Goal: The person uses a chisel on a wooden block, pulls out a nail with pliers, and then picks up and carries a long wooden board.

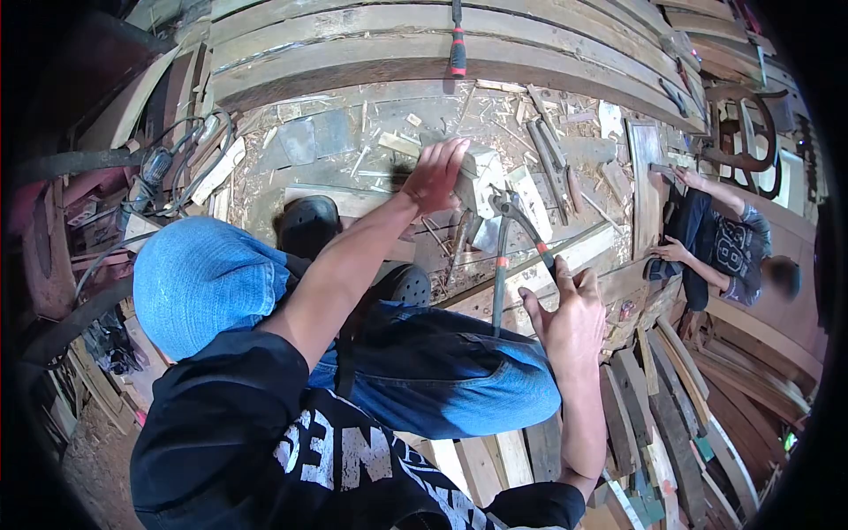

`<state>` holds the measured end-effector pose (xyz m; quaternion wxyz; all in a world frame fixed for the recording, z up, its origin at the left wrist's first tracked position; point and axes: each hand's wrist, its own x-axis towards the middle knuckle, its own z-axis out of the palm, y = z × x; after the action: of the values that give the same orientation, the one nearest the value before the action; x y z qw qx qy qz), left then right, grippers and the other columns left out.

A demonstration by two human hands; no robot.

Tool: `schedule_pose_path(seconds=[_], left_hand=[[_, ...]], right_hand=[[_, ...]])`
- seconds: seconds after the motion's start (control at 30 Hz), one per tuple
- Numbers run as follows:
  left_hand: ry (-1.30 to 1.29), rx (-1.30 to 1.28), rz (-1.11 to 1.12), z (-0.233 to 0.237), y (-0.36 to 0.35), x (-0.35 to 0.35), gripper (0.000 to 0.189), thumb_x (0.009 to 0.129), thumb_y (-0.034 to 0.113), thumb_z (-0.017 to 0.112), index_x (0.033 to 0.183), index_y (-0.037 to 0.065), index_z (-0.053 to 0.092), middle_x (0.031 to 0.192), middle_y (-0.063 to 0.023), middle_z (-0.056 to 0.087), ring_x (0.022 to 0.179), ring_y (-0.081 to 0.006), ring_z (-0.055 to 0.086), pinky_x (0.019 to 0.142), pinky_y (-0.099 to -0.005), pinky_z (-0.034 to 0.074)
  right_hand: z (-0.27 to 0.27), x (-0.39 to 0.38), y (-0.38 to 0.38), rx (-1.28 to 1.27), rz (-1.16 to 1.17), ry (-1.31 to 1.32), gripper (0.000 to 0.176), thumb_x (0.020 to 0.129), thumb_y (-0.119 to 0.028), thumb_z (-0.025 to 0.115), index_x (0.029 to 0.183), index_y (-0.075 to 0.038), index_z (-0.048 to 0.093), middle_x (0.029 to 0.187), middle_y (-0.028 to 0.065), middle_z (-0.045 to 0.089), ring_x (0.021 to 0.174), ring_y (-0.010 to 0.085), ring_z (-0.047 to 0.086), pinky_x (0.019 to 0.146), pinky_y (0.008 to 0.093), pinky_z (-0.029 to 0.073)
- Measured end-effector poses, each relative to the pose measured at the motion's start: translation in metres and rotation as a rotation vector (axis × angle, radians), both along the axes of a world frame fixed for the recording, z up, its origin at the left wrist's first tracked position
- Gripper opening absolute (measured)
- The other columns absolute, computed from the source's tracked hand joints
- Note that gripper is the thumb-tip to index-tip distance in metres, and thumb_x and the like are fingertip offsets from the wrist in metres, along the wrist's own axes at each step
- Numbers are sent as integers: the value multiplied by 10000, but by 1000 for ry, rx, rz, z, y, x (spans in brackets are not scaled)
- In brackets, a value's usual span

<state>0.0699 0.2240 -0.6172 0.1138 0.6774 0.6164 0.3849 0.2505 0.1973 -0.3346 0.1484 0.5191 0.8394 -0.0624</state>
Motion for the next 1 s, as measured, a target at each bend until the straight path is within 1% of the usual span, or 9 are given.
schedule_pose_path(seconds=[0.17, 0.23, 0.27, 0.33, 0.37, 0.43, 0.57, 0.67, 1.0], left_hand=[[-18, 90, -2, -2, 2, 1, 1124, 407, 258, 829, 1334, -34, 265, 1303, -188, 409, 1197, -345, 434, 962, -440, 361], [-16, 111, -8, -2, 1, 3, 1120, 402, 255, 825, 1330, -34, 270, 1301, -187, 411, 1198, -344, 436, 958, -439, 365], [-12, 131, -9, -2, 1, 2, 1117, 396, 253, 822, 1327, -34, 275, 1299, -186, 414, 1198, -344, 437, 954, -439, 368], [-2, 134, -8, -3, 2, 1, 1108, 400, 250, 819, 1324, -34, 278, 1298, -188, 414, 1199, -344, 437, 950, -436, 370], [5, 133, -7, -4, 2, 2, 1100, 404, 247, 816, 1322, -35, 280, 1296, -189, 414, 1199, -343, 437, 946, -434, 373], [-11, 138, 0, -5, 2, 3, 1098, 405, 246, 815, 1321, -35, 280, 1294, -192, 415, 1199, -343, 437, 943, -435, 373], [-11, 139, 9, -7, 2, 2, 1111, 400, 254, 821, 1322, -40, 276, 1291, -195, 412, 1205, -339, 430, 938, -441, 369], [5, 119, 18, -9, 2, 2, 1135, 397, 265, 832, 1330, -45, 267, 1302, -194, 402, 1212, -338, 420, 946, -445, 359], [-18, 122, -21, -8, -1, 2, 1133, 418, 287, 829, 1340, -48, 263, 1307, -189, 398, 1227, -323, 411, 952, -431, 352]], right_hand=[[4, -5, -2, 8, 26, 36, 525, 734, -201, 729, 1185, 18, 572, 809, 151, 494, 752, 304, 548, 632, 404, 478], [3, -7, -4, 56, 2, 21, 432, 756, -166, 704, 1129, 25, 598, 797, 155, 503, 736, 312, 564, 620, 405, 485], [2, -6, -3, 59, 2, 22, 432, 756, -166, 704, 1129, 25, 598, 797, 155, 503, 736, 312, 564, 620, 405, 485], [-3, -4, -3, 89, -16, 36, 300, 796, -117, 650, 1049, 41, 616, 804, 169, 512, 725, 334, 580, 606, 426, 491], [-3, -4, -4, 88, -14, 34, 300, 796, -117, 650, 1049, 41, 616, 804, 169, 512, 725, 334, 580, 606, 426, 491], [-4, -5, -6, 60, -33, 46, 203, 825, -71, 596, 982, 56, 606, 808, 196, 522, 713, 371, 593, 604, 459, 490], [-6, -2, -8, -7, -52, 53, 175, 840, -56, 569, 964, 66, 587, 807, 220, 528, 685, 399, 595, 597, 479, 488], [-8, 2, -7, -14, -1, 101, 167, 837, -53, 568, 954, 66, 566, 810, 237, 532, 667, 418, 593, 596, 486, 491], [-6, -2, -11, -50, -7, 132, 152, 847, -60, 563, 933, 62, 537, 809, 244, 525, 645, 434, 586, 561, 500, 482]])
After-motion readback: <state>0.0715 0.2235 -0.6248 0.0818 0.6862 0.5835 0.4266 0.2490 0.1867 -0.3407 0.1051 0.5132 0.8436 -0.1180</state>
